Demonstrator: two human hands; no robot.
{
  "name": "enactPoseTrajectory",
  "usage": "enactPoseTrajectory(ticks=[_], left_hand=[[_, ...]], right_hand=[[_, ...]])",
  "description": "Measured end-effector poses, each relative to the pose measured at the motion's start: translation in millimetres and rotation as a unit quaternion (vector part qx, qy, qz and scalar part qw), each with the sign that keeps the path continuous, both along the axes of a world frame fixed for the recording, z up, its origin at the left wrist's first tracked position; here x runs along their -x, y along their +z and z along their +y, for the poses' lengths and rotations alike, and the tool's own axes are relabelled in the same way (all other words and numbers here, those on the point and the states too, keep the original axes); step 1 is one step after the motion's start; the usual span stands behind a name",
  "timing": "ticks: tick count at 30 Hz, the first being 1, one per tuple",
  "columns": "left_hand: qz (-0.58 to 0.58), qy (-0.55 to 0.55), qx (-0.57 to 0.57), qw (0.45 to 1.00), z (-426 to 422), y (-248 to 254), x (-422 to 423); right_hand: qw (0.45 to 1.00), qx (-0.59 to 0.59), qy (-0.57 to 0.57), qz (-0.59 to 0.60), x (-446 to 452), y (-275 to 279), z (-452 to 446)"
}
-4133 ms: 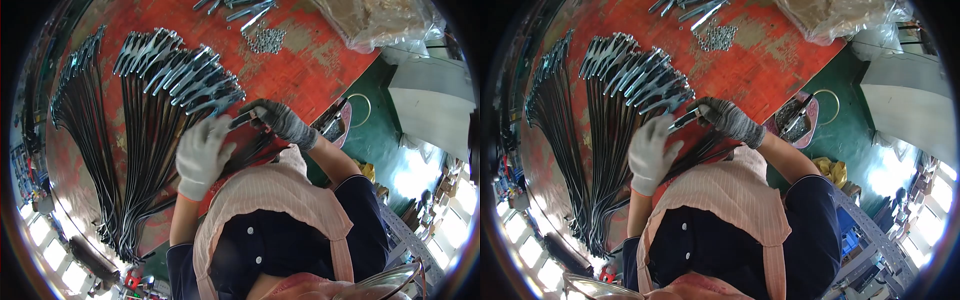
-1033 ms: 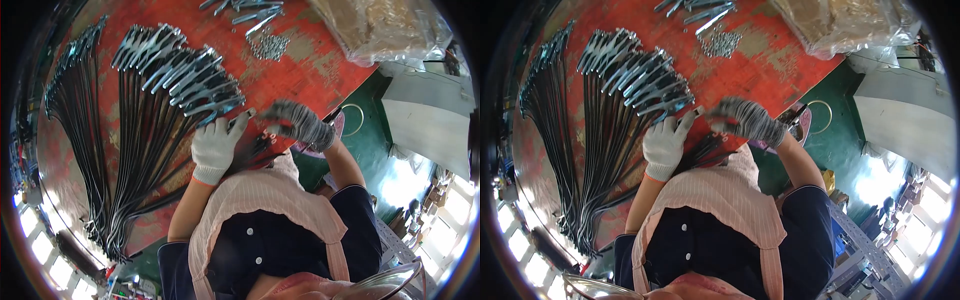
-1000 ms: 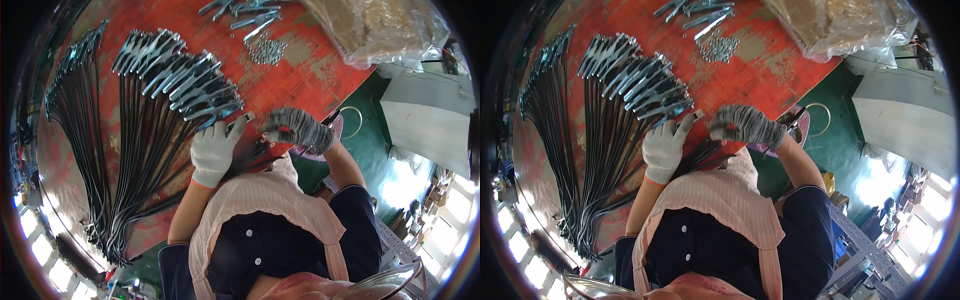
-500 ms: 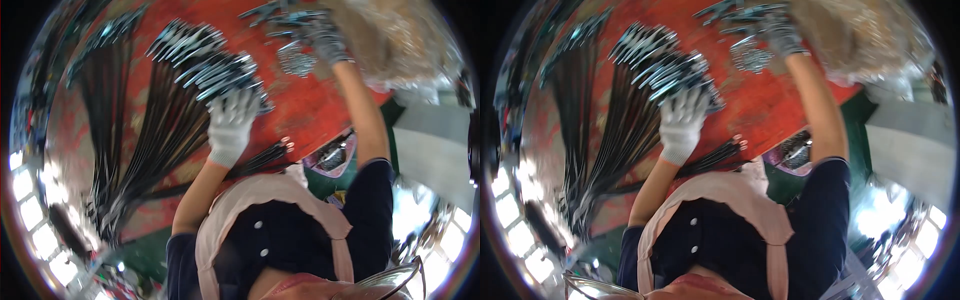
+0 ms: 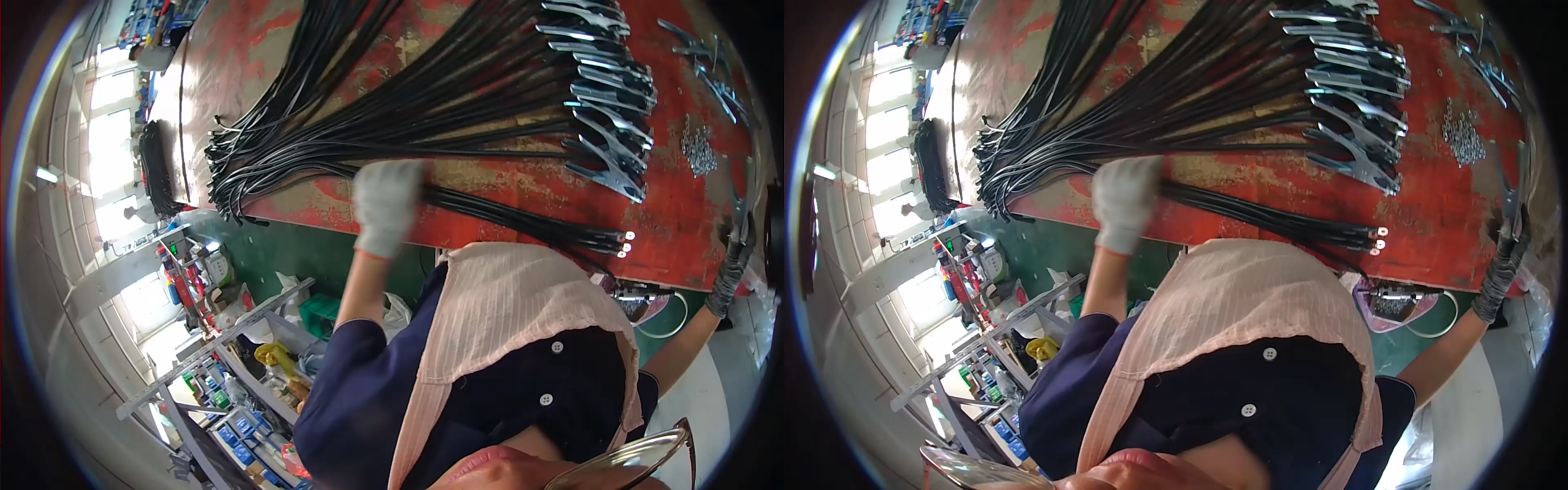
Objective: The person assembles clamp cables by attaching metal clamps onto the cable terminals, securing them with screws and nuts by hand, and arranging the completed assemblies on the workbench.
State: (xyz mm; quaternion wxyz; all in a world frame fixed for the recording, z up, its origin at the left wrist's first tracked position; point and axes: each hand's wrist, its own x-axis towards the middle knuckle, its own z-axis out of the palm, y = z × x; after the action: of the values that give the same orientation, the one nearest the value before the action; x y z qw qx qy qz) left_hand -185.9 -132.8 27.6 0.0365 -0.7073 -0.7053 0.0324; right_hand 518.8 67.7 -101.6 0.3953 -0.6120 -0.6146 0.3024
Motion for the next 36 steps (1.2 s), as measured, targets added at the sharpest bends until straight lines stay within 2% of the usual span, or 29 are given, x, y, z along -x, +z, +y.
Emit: enactPoseTrajectory(ticks=[1, 3, 8, 11, 14, 15, 17, 19, 21, 24, 27, 30, 33, 34, 36], left_hand=[[0.018, 0.002, 0.019, 1.000, -13.6, -0.5, 27.9], [0.118, -0.010, 0.043, 0.992, -27.0, 8.2, 58.4], [0.146, -0.132, 0.109, 0.974, -13.2, 7.4, 91.4], [0.165, -0.078, 0.251, 0.951, 9.5, 18.6, 79.9], [0.077, -0.121, 0.183, 0.973, 26.0, 12.0, 60.0], [-0.009, -0.140, 0.155, 0.978, 34.3, 6.2, 43.5], [-0.181, -0.170, 0.102, 0.963, 46.5, 4.1, -24.4], [-0.259, -0.231, 0.111, 0.931, 64.9, 6.1, -84.0], [-0.302, -0.255, 0.158, 0.905, 76.8, 2.8, -122.9], [-0.354, -0.231, 0.219, 0.879, 91.8, 18.7, -168.9], [-0.409, -0.246, 0.173, 0.861, 97.2, 5.2, -184.0], [-0.390, -0.257, 0.161, 0.870, 95.9, -12.6, -164.7], [-0.388, -0.191, 0.120, 0.894, 89.3, -19.5, -138.8], [-0.406, -0.117, 0.184, 0.888, 90.1, -10.2, -133.0], [-0.423, -0.094, 0.205, 0.878, 90.0, -6.7, -123.1]], right_hand=[[0.999, 0.029, 0.004, 0.042, 50.6, 30.5, -17.1], [0.996, -0.003, 0.037, 0.084, 75.1, 26.8, -43.5], [0.992, 0.012, 0.015, 0.123, 165.2, 65.0, -66.1], [0.992, 0.012, 0.002, 0.128, 195.6, 89.1, -83.1], [0.976, 0.028, -0.030, 0.216, 197.3, 87.1, -106.0], [0.967, 0.026, -0.040, 0.249, 198.6, 86.4, -113.6], [0.947, 0.020, -0.053, 0.316, 202.8, 87.0, -125.7], [0.932, -0.001, -0.074, 0.356, 209.6, 93.4, -133.6], [0.928, -0.015, -0.059, 0.369, 208.5, 97.2, -140.7], [0.909, -0.014, -0.065, 0.412, 204.9, 98.2, -153.5], [0.892, -0.015, -0.089, 0.442, 203.9, 97.3, -161.0], [0.884, -0.017, -0.121, 0.451, 206.2, 95.6, -165.7], [0.893, -0.007, -0.119, 0.435, 207.6, 91.7, -168.4], [0.896, -0.005, -0.107, 0.431, 208.7, 88.5, -168.0], [0.900, 0.020, -0.089, 0.426, 208.8, 83.3, -166.1]])
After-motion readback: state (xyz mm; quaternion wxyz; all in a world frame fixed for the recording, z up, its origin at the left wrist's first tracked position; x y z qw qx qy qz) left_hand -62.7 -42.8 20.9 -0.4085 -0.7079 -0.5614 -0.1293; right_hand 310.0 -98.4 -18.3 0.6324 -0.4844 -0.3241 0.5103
